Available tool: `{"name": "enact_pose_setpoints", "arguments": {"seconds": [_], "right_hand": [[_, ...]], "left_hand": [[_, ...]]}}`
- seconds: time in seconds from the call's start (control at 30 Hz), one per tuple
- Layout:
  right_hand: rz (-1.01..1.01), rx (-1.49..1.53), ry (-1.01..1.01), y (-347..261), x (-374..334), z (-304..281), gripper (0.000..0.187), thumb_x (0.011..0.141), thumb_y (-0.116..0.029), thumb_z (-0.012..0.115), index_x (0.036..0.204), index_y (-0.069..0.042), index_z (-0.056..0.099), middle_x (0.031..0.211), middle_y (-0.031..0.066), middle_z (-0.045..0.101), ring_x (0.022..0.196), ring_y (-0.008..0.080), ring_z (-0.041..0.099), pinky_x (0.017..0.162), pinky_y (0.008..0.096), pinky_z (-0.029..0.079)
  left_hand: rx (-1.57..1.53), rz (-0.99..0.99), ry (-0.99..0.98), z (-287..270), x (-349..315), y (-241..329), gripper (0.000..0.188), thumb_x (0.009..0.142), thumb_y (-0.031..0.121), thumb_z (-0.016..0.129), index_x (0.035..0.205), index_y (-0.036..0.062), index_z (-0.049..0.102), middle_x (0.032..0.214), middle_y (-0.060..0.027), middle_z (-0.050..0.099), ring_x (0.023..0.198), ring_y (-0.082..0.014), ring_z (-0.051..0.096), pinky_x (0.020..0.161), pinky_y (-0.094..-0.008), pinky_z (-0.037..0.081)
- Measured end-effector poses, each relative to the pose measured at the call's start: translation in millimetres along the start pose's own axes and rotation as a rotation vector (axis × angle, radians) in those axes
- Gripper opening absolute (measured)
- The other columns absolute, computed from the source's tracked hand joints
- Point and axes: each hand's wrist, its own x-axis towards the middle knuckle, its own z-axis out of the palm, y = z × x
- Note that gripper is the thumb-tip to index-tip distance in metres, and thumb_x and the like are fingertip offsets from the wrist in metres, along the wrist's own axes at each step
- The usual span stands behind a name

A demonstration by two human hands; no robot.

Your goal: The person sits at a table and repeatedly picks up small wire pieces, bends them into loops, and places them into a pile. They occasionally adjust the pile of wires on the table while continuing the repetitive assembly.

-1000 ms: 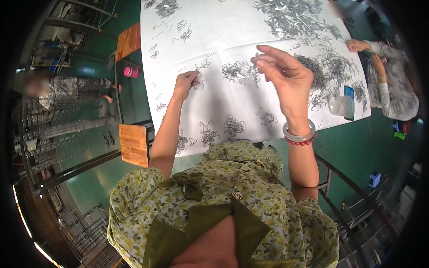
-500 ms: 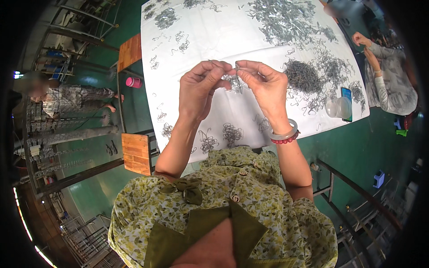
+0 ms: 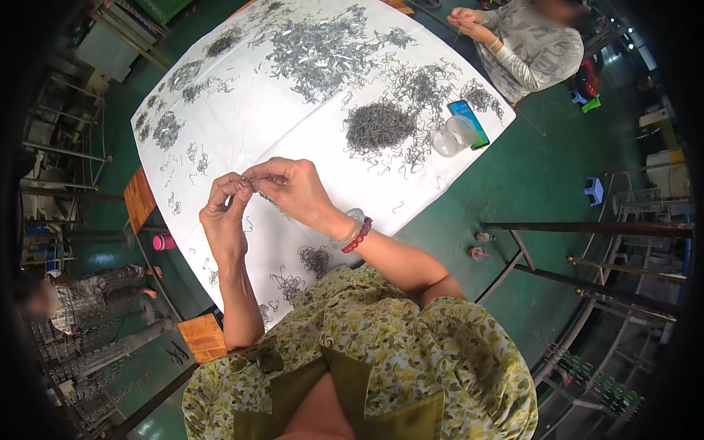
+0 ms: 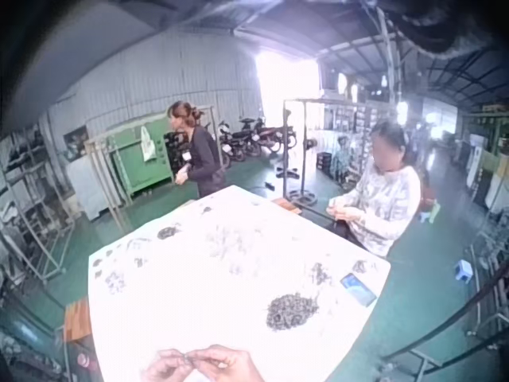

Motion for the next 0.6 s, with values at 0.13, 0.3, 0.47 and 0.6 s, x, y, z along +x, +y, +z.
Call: {"name": "enact_pose_setpoints", "arguments": {"seconds": [0.13,0.3,0.47,0.6], "right_hand": [[0.033,0.048,-0.046,2,0,-5,0.018,0.083,0.002,0.061,0.099,0.003,0.068,0.09,0.0104,0.07,0.083,0.0126,0.065,0.074,0.0251,0.054],[0.063,0.012,-0.068,5,0,-2,0.02,0.082,0.003,0.062,0.101,0.001,0.068,0.092,0.0102,0.07,0.083,0.0119,0.065,0.072,0.0244,0.053],[-0.174,-0.07,0.002,7,-1,10,0.027,0.08,0.002,0.065,0.106,-0.007,0.069,0.093,0.0082,0.069,0.083,0.0117,0.065,0.073,0.0237,0.053],[-0.175,-0.112,0.121,31,22,-21,0.024,0.083,-0.002,0.065,0.107,-0.003,0.067,0.089,0.0056,0.071,0.072,0.0057,0.06,0.062,0.0187,0.049]], "left_hand": [[-0.004,-0.016,-0.022,-1,0,-2,0.005,0.079,-0.002,0.068,0.083,-0.0017,0.066,0.092,-0.0062,0.058,0.087,-0.0142,0.054,0.081,-0.0295,0.046],[-0.064,0.034,0.046,0,-1,-7,0.006,0.08,-0.005,0.066,0.086,-0.0037,0.064,0.096,-0.0092,0.061,0.088,-0.0148,0.057,0.08,-0.0272,0.048],[-0.152,0.083,0.176,3,-5,-7,0.007,0.085,-0.005,0.061,0.091,-0.0042,0.061,0.094,-0.0134,0.067,0.088,-0.0157,0.063,0.081,-0.0265,0.049],[-0.168,0.136,0.184,-3,-2,1,0.008,0.084,-0.005,0.061,0.093,-0.0045,0.059,0.092,-0.0146,0.067,0.087,-0.0173,0.064,0.081,-0.027,0.05]]}}
